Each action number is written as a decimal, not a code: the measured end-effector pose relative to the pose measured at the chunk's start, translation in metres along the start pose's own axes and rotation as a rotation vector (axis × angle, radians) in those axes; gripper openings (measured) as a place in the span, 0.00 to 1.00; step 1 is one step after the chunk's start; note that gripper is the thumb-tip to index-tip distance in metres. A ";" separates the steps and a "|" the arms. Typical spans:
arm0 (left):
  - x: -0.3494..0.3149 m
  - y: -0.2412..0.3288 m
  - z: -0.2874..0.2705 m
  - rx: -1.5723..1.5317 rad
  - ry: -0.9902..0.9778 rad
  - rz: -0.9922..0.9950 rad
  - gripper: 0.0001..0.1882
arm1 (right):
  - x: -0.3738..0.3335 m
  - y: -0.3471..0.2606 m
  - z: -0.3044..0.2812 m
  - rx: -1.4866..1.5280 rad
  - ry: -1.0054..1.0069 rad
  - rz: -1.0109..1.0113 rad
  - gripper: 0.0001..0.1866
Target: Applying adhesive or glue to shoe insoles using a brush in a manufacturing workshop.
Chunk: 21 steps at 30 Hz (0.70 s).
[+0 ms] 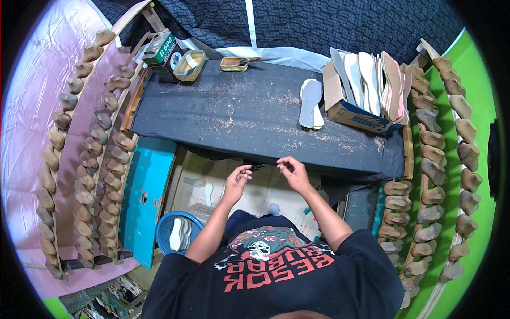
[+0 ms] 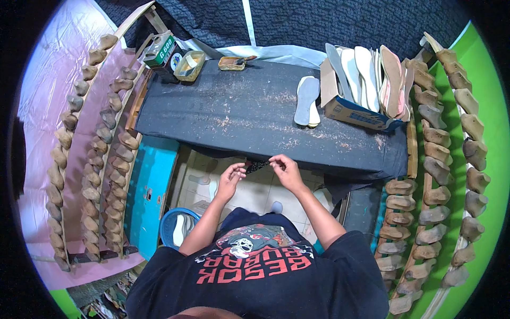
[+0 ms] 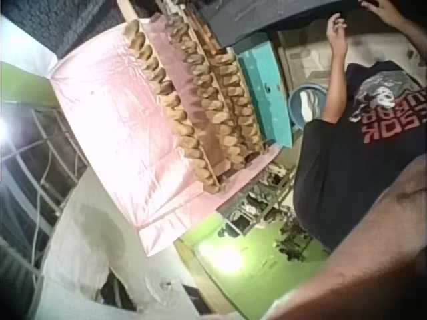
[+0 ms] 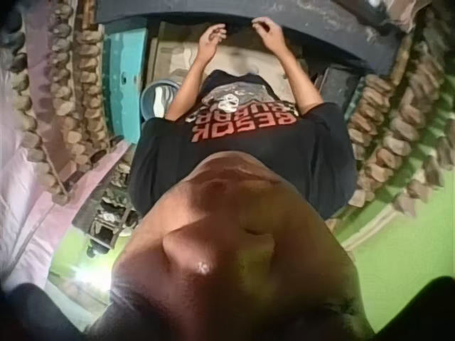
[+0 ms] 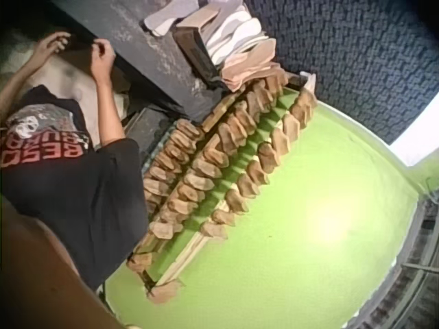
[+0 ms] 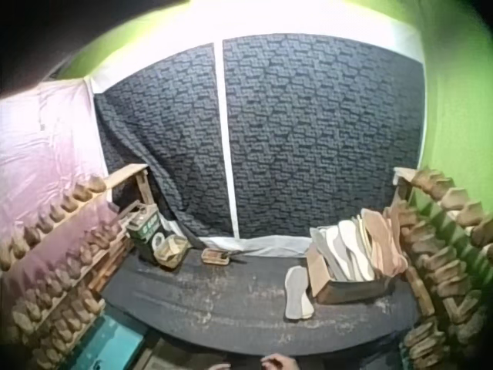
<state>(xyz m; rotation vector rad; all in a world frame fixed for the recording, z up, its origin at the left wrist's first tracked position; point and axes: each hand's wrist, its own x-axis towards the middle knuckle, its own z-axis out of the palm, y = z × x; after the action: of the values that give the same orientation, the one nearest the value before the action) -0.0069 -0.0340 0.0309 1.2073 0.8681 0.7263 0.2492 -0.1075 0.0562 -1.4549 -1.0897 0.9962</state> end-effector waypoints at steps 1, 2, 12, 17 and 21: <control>0.011 0.009 -0.001 0.022 -0.006 0.031 0.19 | 0.006 0.002 -0.002 -0.002 0.047 -0.034 0.07; 0.022 0.017 -0.003 0.043 -0.015 0.063 0.19 | 0.008 0.004 -0.001 0.000 0.056 -0.025 0.07; 0.118 0.047 -0.017 -0.104 -0.133 0.044 0.18 | 0.042 -0.029 0.011 -0.111 0.167 -0.061 0.07; 0.162 0.067 -0.012 -0.147 -0.292 -0.022 0.18 | 0.085 -0.063 0.003 -0.248 0.297 -0.023 0.06; 0.199 0.071 -0.022 -0.153 -0.378 -0.045 0.17 | 0.116 -0.083 0.010 -0.270 0.421 -0.081 0.06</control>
<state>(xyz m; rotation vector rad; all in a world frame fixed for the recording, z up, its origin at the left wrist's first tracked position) 0.0704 0.1618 0.0621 1.1363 0.5154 0.4955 0.2583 0.0128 0.1324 -1.7258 -0.9846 0.4644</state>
